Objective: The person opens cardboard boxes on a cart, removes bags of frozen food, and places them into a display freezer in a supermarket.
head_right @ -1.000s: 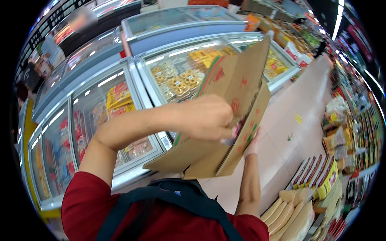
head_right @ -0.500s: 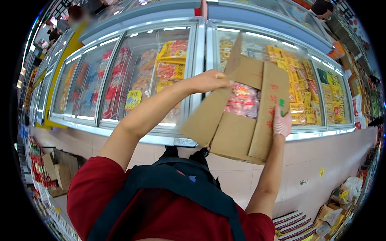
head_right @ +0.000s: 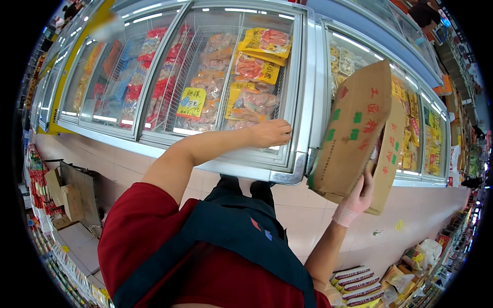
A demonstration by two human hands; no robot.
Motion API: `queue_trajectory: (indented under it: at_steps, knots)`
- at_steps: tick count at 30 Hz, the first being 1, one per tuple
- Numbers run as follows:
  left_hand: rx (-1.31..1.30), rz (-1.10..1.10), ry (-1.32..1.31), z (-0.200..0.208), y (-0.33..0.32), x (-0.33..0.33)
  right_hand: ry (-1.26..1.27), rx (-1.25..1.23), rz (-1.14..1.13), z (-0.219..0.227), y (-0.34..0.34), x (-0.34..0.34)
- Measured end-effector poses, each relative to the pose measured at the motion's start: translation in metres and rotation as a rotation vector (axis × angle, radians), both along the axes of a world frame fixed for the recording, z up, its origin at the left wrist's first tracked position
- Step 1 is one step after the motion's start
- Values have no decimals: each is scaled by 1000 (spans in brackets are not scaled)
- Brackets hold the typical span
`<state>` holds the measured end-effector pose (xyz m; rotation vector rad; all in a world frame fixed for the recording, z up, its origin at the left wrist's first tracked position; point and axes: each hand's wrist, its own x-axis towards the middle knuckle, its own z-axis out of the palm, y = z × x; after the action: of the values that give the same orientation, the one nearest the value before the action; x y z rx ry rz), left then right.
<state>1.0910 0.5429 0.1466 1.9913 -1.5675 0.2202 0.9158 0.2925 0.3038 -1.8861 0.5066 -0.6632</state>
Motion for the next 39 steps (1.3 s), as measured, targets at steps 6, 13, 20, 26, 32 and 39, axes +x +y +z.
queue_trajectory:
  at_steps: [6, 13, 20, 26, 32, 39]
  knots:
    - [-111, -65, 28, -4, -6, 9, 106, -78, -104, -6, 51, -30]
    - [-55, 4, 70, -14, 84, 11, -10, 379, -249, -29, 16, -33]
    - [130, 153, 82, 18, 271, 2, 21, 421, -4, -70, -16, 10]
    - [434, 810, -44, 52, 368, -26, 156, -268, 171, -46, 29, 63]
    - [552, 1149, -270, 48, 363, -28, 441, -771, 181, -21, 61, 105]
    - [566, 1125, 260, -48, 315, 13, 594, -902, 218, -22, 76, 117]
